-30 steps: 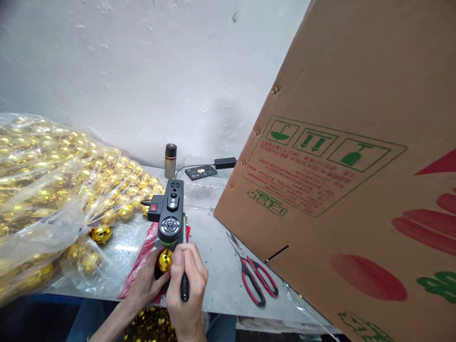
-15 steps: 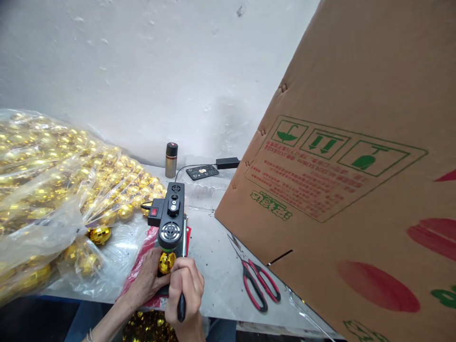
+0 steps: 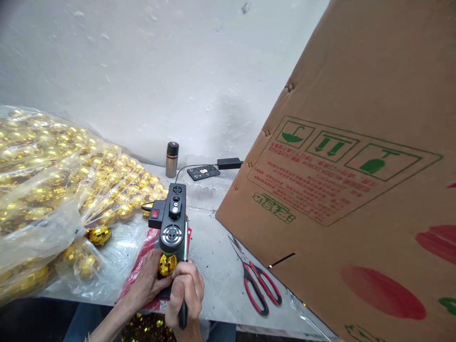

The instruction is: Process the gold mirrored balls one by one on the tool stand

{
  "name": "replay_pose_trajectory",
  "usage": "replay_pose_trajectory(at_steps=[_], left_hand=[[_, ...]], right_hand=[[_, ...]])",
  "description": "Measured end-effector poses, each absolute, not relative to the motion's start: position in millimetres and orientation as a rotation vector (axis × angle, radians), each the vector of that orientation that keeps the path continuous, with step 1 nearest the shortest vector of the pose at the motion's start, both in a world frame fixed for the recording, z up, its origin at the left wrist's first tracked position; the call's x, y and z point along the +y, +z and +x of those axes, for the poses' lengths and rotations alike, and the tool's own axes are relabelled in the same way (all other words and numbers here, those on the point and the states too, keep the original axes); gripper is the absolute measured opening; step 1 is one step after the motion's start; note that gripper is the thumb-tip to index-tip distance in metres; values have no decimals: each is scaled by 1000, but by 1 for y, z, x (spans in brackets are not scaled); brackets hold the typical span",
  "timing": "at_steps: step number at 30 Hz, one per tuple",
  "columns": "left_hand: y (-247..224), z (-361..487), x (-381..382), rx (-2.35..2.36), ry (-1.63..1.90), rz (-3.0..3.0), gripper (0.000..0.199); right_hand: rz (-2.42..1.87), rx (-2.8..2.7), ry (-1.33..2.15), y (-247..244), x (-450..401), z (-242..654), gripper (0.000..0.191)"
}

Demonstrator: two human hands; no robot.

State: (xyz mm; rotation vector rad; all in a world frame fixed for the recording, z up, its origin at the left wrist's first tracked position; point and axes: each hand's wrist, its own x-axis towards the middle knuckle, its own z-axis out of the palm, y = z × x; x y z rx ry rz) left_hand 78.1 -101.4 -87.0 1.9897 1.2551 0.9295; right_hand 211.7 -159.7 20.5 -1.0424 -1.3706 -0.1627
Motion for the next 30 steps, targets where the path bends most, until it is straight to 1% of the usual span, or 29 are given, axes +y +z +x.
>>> replay_pose_trajectory(at_steps=[5, 13, 19, 30], left_hand=[[-84, 79, -101, 1260, 934, 1975, 44], [-81, 80, -101, 1245, 931, 1936, 42], [-82, 80, -100, 1242, 944, 1922, 46], [-86, 80, -100, 1229, 990, 1944, 46]], right_hand=[[-1045, -1357, -168, 14, -159, 211, 36], [-1036, -1341, -189, 16, -157, 210, 37], [-1034, -1338, -182, 7, -158, 211, 36], [-1016, -1335, -184, 3, -154, 211, 33]])
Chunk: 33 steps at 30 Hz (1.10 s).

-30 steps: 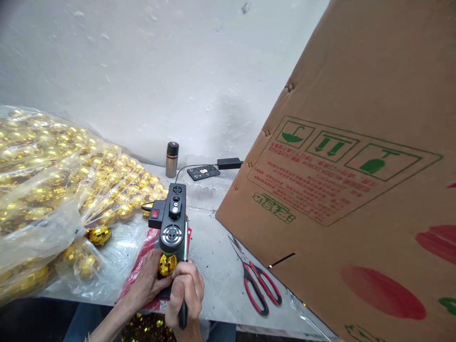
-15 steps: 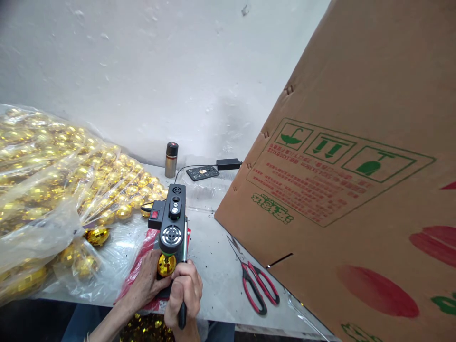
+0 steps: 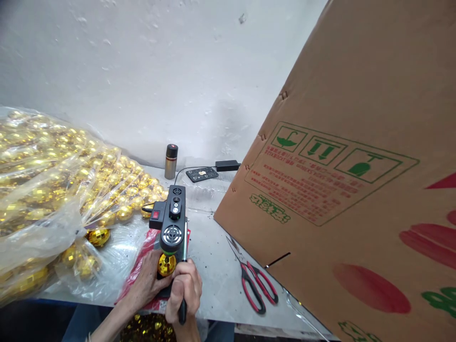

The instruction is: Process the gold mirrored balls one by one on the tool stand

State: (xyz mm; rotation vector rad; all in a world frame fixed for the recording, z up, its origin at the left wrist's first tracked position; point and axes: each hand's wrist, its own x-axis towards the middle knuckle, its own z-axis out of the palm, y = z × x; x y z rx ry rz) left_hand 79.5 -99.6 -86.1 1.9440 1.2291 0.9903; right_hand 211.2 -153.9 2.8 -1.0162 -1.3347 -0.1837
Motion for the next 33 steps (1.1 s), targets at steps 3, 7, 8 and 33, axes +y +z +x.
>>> replay_pose_trajectory(at_steps=[3, 7, 8, 33], left_hand=[[-88, 80, -99, 1244, 987, 1952, 49], [-85, 80, -99, 1245, 938, 1947, 49], [-84, 80, -99, 1244, 922, 1943, 49], [-96, 21, -90, 1418, 955, 2094, 60]], right_hand=[[-1015, -1342, -203, 1, -154, 211, 34], [-987, -1396, -242, -7, -154, 211, 35], [-988, -1397, -247, -9, -154, 211, 34], [-1088, -1134, 143, 68, -166, 198, 38]])
